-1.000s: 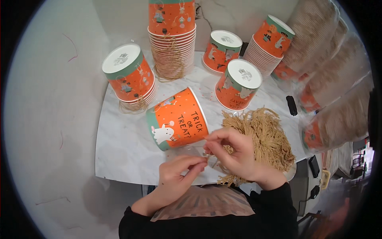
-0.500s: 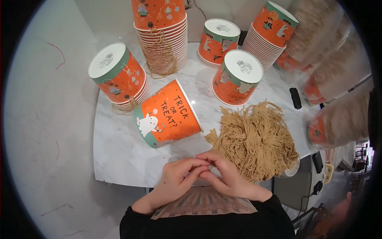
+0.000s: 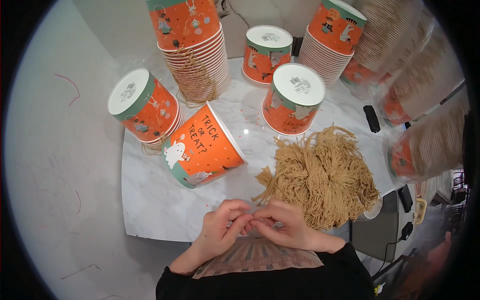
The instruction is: Attaching string handles to festive paper cups at a production workbench.
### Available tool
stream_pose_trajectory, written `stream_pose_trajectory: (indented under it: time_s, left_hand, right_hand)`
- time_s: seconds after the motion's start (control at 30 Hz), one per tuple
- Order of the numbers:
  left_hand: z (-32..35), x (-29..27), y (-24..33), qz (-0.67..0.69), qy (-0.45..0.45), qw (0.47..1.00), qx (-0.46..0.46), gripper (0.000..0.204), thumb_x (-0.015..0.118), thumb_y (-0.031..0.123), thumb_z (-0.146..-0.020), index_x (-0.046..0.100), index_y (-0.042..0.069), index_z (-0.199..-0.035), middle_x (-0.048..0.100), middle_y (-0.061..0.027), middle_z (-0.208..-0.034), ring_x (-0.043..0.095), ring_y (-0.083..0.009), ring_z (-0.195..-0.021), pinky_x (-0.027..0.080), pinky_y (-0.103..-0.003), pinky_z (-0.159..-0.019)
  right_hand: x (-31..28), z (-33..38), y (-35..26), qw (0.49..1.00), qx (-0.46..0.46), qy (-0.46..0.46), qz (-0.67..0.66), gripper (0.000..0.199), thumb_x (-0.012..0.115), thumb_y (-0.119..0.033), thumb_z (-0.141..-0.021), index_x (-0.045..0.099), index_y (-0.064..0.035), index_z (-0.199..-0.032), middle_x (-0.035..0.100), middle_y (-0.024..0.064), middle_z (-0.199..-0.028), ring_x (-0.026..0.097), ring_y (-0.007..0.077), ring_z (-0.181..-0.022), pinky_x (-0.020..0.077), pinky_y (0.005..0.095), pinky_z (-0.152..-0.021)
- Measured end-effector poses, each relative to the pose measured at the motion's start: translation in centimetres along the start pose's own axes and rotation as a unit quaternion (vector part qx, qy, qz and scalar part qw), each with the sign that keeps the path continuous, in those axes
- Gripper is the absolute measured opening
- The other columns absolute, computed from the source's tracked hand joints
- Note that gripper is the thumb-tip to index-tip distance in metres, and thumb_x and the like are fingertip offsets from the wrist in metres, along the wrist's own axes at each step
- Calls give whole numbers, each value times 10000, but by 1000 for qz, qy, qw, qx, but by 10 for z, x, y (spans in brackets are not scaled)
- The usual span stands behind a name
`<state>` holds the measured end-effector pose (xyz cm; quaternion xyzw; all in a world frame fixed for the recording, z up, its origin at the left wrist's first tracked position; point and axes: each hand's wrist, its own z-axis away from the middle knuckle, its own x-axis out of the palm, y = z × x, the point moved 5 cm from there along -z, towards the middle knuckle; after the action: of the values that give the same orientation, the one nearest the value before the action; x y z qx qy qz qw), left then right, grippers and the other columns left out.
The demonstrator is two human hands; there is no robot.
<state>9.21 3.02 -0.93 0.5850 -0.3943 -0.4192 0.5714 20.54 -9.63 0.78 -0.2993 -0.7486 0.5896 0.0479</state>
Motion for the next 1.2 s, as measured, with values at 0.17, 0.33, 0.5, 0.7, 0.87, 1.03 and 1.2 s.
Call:
stream_pose_trajectory:
  time_s: [0.17,0.33,0.5,0.7,0.87,1.03,1.2]
  left_hand:
    - [-3,7,4,-55,-17,998,22,242,583,9,-988,555,-4,-1228,697,-86,-778,676,-145,-648,549,-278,-619]
    - [-32,-7,50,-382,44,891,241,377,667,-5,-847,624,23,-1220,696,-101,-1049,685,-276,-953,548,-398,-782]
    - [-82,-9,78,-637,73,729,240,433,785,94,-726,662,93,-1142,554,-55,-1397,425,-319,-1392,143,-674,-1170]
    - [-77,-32,83,-597,89,763,230,293,817,112,-672,627,101,-895,627,-28,-1201,472,-282,-1358,109,-668,-1202]
    - [-55,-48,99,-516,205,795,244,259,805,128,-757,627,65,-934,646,-53,-868,656,-232,-859,343,-518,-1137]
    - [-32,-69,56,-69,291,944,142,219,770,4,-864,562,9,-932,684,-64,-951,635,-96,-864,528,-254,-783]
    - [-26,-50,41,17,266,953,145,273,716,-46,-898,503,7,-1061,670,-95,-1051,633,-100,-979,511,-243,-862]
  right_hand:
    - [-5,4,2,1000,9,22,12,162,753,-5,-813,725,-39,-969,616,42,-757,561,133,-603,433,256,-520]
    - [-29,4,6,988,25,116,103,128,755,-11,-789,739,-53,-909,615,38,-700,547,126,-565,404,266,-492]
    - [-80,-16,-5,948,-53,193,246,104,745,-15,-771,736,-55,-867,585,31,-661,504,125,-537,376,274,-492]
    - [-190,-95,-73,850,-218,298,375,100,740,0,-803,714,-30,-895,574,-8,-671,456,63,-573,366,236,-516]
    - [-192,-142,-147,818,-420,319,231,126,677,21,-915,727,-9,-1027,631,-45,-810,524,6,-674,412,151,-621]
    - [-62,-148,-123,890,-370,61,260,189,755,8,-708,719,-58,-881,659,37,-802,622,178,-699,474,297,-609]
    - [-22,-127,-58,943,-266,10,199,127,738,-85,-771,700,-90,-892,642,42,-836,652,219,-652,519,326,-551]
